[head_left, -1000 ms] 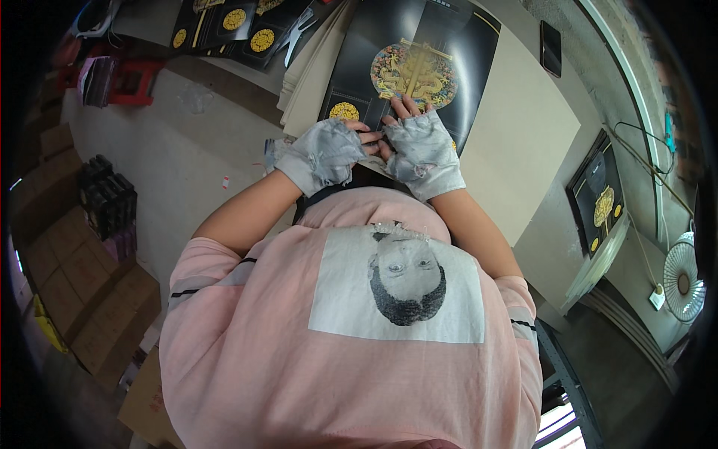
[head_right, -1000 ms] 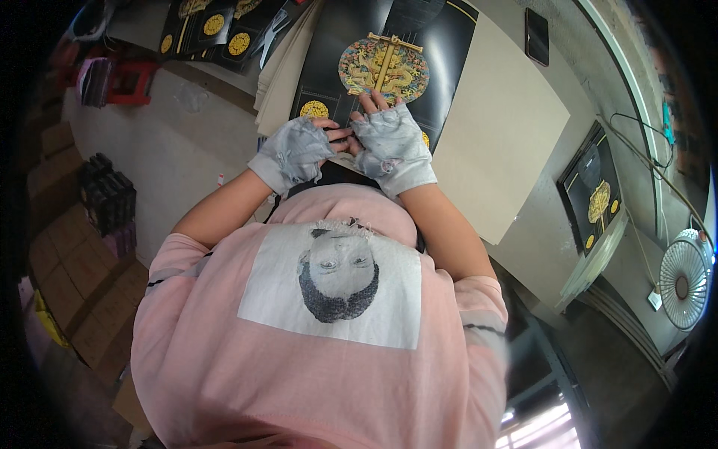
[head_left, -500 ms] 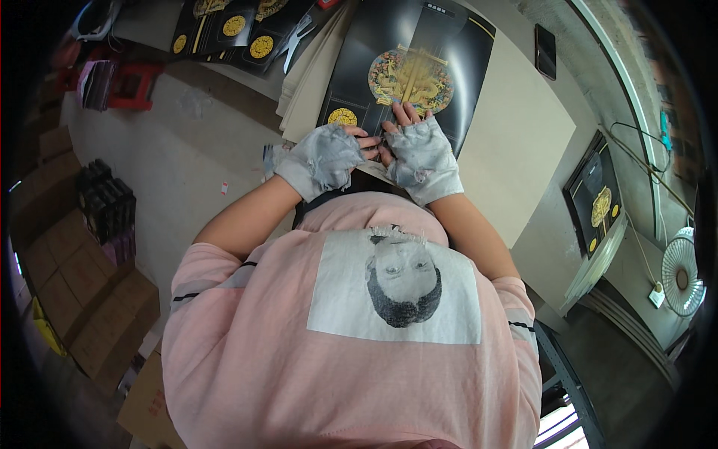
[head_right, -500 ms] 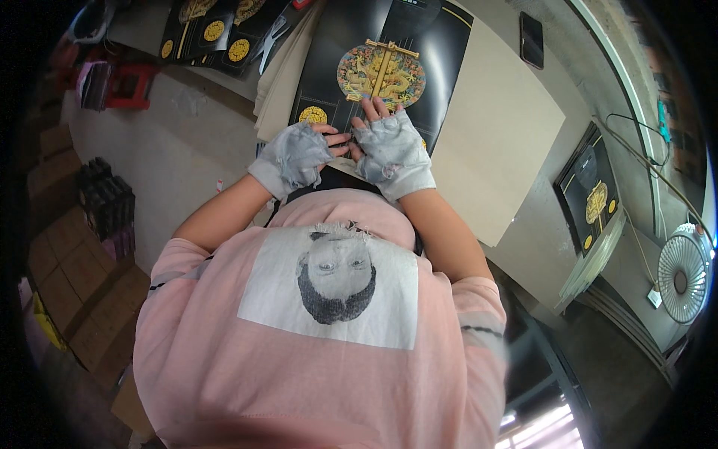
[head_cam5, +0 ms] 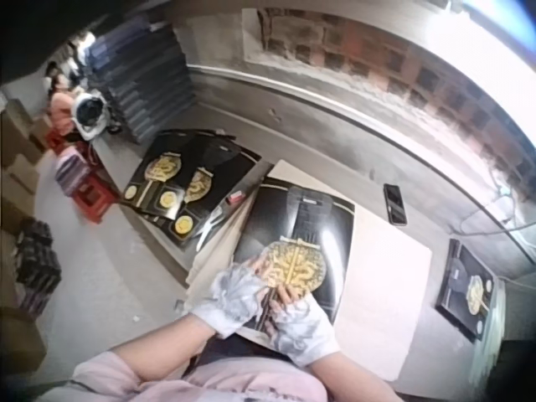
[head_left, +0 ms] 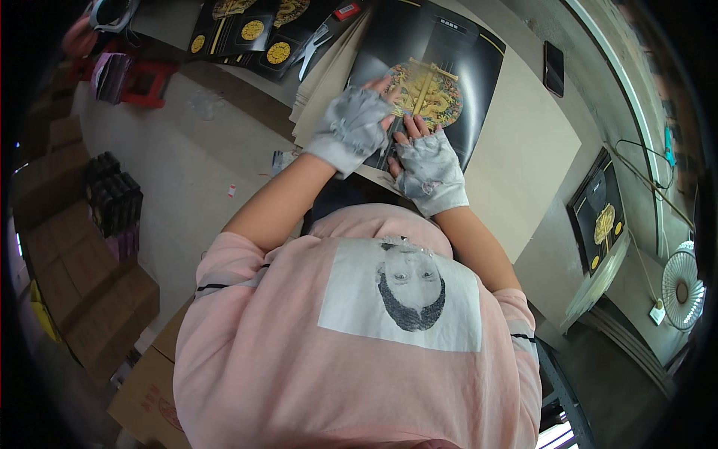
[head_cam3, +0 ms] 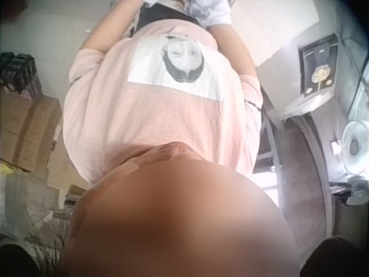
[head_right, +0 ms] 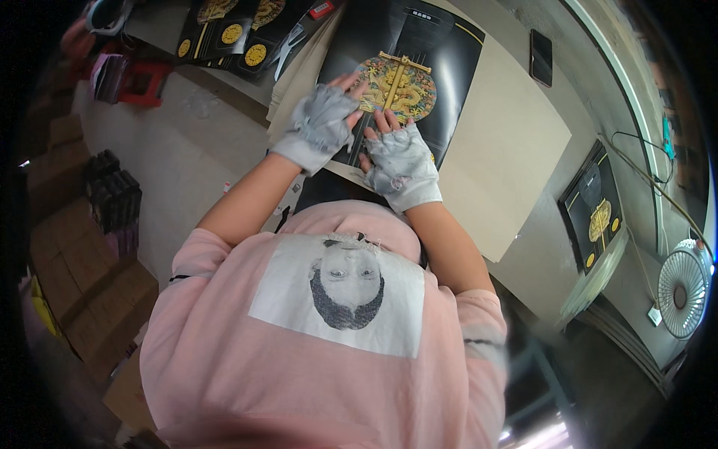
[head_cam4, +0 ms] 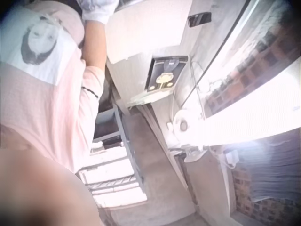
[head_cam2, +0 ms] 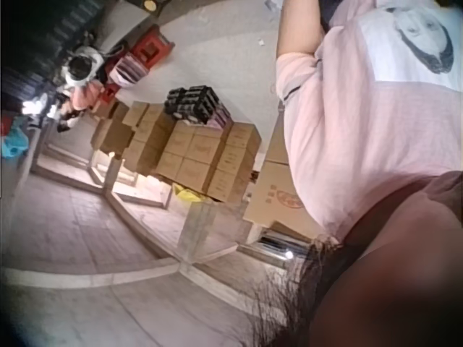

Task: Manually folding and assembling decorative cardboard packaging for printed products.

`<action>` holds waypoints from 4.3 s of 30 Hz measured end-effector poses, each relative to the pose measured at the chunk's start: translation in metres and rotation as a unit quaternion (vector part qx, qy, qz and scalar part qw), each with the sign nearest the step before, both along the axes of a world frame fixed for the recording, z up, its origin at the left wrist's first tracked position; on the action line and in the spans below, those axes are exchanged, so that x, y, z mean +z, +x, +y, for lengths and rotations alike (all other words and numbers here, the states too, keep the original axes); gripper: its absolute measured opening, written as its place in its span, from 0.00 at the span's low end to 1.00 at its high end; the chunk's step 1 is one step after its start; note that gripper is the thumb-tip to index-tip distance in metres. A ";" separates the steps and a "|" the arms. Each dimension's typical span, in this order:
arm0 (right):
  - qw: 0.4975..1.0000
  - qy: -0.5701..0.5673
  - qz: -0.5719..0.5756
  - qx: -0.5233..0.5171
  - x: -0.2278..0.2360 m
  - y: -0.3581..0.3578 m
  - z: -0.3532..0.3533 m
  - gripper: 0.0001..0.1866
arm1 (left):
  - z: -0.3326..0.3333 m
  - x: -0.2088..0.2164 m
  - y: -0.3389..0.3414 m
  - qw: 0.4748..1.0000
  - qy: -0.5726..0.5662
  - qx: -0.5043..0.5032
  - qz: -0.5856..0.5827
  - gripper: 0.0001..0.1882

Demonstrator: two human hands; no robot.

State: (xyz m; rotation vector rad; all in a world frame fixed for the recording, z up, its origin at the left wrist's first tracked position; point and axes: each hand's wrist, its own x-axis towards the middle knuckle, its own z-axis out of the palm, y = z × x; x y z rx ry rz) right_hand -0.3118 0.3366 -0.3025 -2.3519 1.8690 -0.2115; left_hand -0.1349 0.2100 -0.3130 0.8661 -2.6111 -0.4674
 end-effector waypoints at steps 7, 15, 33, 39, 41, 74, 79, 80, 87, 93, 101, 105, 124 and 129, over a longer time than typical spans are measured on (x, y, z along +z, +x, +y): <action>1.000 0.013 0.021 -0.008 -0.001 0.002 0.001 0.33 | -0.050 -0.022 -0.039 0.978 -0.010 0.090 -0.190 0.39; 0.998 0.044 0.018 -0.035 -0.003 0.002 0.000 0.38 | -0.088 -0.028 -0.053 0.969 -0.048 0.142 -0.194 0.37; 0.995 0.071 -0.029 -0.065 0.003 0.003 -0.003 0.39 | -0.206 0.014 -0.110 0.959 -0.064 0.158 -0.225 0.34; 0.996 0.074 -0.008 -0.051 0.000 0.002 -0.004 0.38 | -0.203 -0.009 -0.102 0.983 -0.071 0.145 -0.093 0.35; 0.993 0.082 -0.020 -0.081 0.002 -0.002 -0.001 0.38 | -0.160 0.019 -0.115 0.982 -0.067 0.047 -0.168 0.35; 0.950 0.010 0.151 -0.271 -0.024 -0.139 -0.129 0.44 | -0.052 -0.008 -0.083 0.974 -0.016 -0.049 -0.220 0.34; 0.952 -0.011 0.129 -0.277 -0.025 -0.160 -0.157 0.42 | -0.052 -0.005 -0.079 0.976 -0.013 -0.045 -0.212 0.34; 0.953 -0.014 0.130 -0.272 -0.024 -0.164 -0.160 0.41 | -0.052 -0.004 -0.080 0.975 -0.013 -0.046 -0.215 0.34; 0.953 -0.052 0.110 -0.277 -0.036 -0.188 -0.174 0.41 | -0.053 0.000 -0.085 0.968 -0.002 -0.047 -0.245 0.34; 0.938 0.086 0.043 -0.333 0.023 -0.158 -0.185 0.40 | -0.052 -0.005 -0.082 0.976 -0.024 -0.044 -0.211 0.33; 0.939 0.098 0.063 -0.323 0.020 -0.178 -0.206 0.39 | -0.054 -0.004 -0.082 0.976 -0.012 -0.046 -0.214 0.33; 0.935 0.095 0.026 -0.341 0.010 -0.191 -0.222 0.39 | -0.053 -0.002 -0.081 0.969 -0.002 -0.051 -0.240 0.33; 0.991 0.031 0.126 0.044 -0.008 -0.125 -0.087 0.48 | -0.053 -0.011 -0.082 0.967 -0.068 -0.055 -0.241 0.34; 0.997 0.014 0.041 0.064 -0.004 -0.098 -0.023 0.47 | -0.051 -0.008 -0.083 0.965 -0.103 -0.045 -0.238 0.33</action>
